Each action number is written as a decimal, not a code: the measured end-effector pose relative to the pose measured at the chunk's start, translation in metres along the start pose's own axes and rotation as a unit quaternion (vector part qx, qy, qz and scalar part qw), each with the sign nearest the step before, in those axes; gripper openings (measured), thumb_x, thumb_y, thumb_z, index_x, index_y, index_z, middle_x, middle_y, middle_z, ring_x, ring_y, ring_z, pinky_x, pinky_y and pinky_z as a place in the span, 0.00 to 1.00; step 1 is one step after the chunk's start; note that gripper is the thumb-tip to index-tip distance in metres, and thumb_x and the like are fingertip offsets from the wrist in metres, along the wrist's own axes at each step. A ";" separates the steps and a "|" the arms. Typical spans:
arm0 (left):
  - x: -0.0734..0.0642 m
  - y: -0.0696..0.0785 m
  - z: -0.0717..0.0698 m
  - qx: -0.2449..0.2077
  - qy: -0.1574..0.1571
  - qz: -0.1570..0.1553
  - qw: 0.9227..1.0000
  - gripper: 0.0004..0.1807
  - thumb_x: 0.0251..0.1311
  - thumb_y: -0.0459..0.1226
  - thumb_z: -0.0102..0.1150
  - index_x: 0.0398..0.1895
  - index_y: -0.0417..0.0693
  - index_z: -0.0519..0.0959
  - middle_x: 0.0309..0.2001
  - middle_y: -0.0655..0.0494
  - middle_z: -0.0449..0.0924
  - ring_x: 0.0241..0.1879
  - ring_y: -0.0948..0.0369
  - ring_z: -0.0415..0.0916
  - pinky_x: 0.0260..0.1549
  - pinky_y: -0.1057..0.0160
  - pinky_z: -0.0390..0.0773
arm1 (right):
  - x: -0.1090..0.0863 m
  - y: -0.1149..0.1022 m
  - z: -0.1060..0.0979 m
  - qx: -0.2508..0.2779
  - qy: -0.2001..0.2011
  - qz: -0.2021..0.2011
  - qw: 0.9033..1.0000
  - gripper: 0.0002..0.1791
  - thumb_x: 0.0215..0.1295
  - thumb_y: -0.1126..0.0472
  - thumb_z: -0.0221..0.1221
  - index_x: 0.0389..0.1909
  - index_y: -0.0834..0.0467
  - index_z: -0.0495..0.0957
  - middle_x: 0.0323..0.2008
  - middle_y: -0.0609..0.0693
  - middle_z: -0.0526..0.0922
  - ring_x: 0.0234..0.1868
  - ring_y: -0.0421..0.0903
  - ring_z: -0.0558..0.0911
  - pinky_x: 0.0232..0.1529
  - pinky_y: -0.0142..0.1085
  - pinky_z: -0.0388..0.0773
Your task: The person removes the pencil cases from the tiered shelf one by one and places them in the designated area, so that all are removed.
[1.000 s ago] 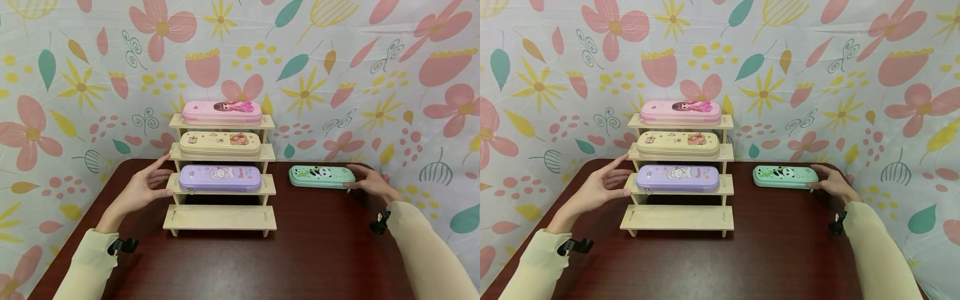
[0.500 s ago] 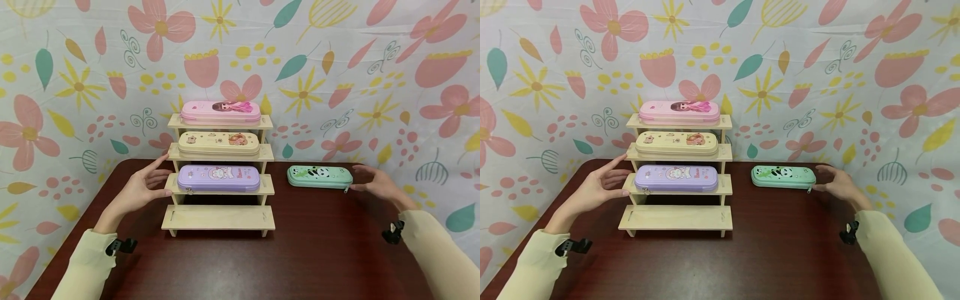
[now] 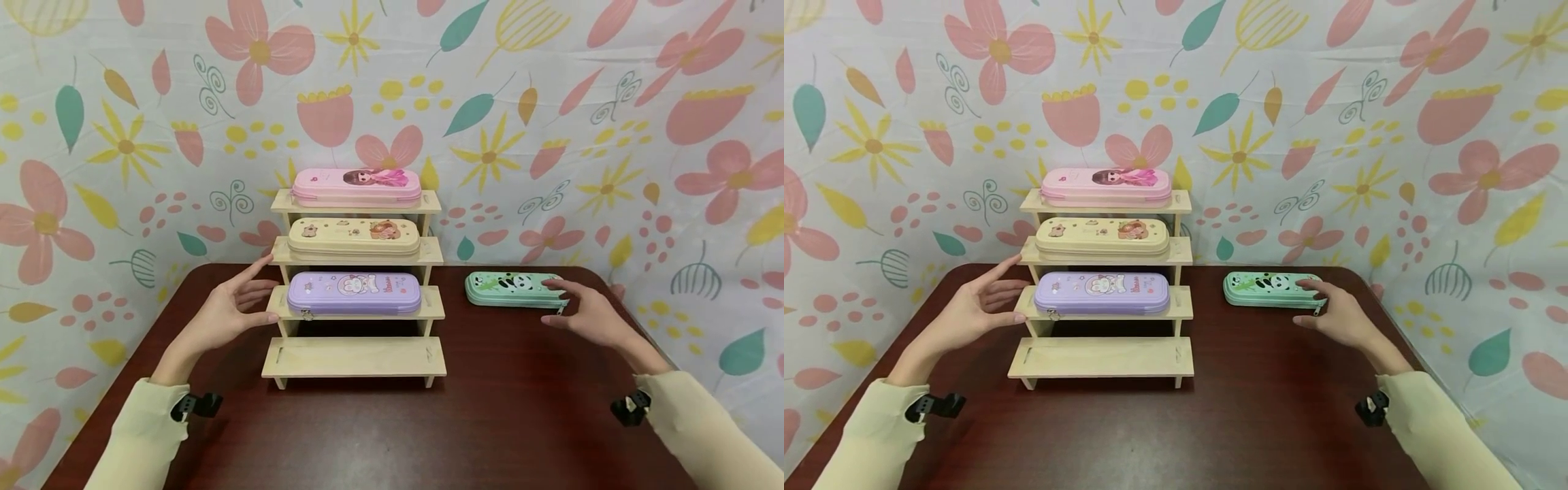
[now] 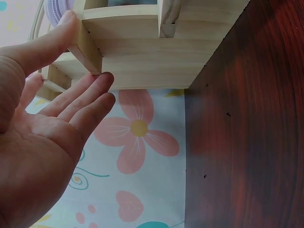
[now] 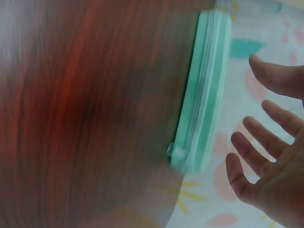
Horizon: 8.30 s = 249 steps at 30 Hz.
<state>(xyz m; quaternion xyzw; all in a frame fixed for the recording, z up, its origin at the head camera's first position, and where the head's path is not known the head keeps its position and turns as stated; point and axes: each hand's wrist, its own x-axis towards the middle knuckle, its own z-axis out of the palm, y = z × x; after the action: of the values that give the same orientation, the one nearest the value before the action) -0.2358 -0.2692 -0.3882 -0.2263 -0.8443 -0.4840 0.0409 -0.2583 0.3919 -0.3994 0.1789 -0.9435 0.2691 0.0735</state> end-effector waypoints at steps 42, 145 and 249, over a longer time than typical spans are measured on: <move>0.001 0.002 0.000 -0.007 0.005 -0.003 1.000 0.56 0.60 0.31 0.78 0.86 0.64 0.56 0.69 0.38 0.74 0.67 0.44 0.75 0.65 0.47 0.73 | 0.057 -0.193 0.066 0.091 -0.044 -0.115 0.988 0.39 0.61 0.55 0.77 0.71 0.61 0.75 0.53 0.57 0.83 0.49 0.53 0.80 0.46 0.48 0.79; 0.000 -0.001 0.001 -0.011 0.008 -0.007 1.000 0.55 0.58 0.31 0.79 0.85 0.62 0.58 0.65 0.37 0.78 0.66 0.44 0.76 0.64 0.44 0.74 | 0.068 -0.208 0.086 0.204 -0.092 -0.042 0.974 0.39 0.51 0.55 0.81 0.65 0.56 0.79 0.43 0.51 0.81 0.34 0.55 0.76 0.31 0.37 0.72; -0.001 0.002 0.000 -0.010 0.005 -0.010 1.000 0.55 0.59 0.31 0.79 0.85 0.63 0.57 0.66 0.36 0.77 0.66 0.45 0.76 0.63 0.62 0.77 | -0.052 -0.051 -0.041 0.285 0.011 0.006 0.958 0.35 0.63 0.81 0.65 0.72 0.65 0.72 0.54 0.50 0.86 0.48 0.43 0.85 0.42 0.31 0.84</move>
<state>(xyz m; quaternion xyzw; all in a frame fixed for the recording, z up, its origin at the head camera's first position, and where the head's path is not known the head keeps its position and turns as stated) -0.2341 -0.2687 -0.3869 -0.2159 -0.8413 -0.4941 0.0382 -0.1897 0.3890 -0.3530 0.1840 -0.8279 0.5291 0.0285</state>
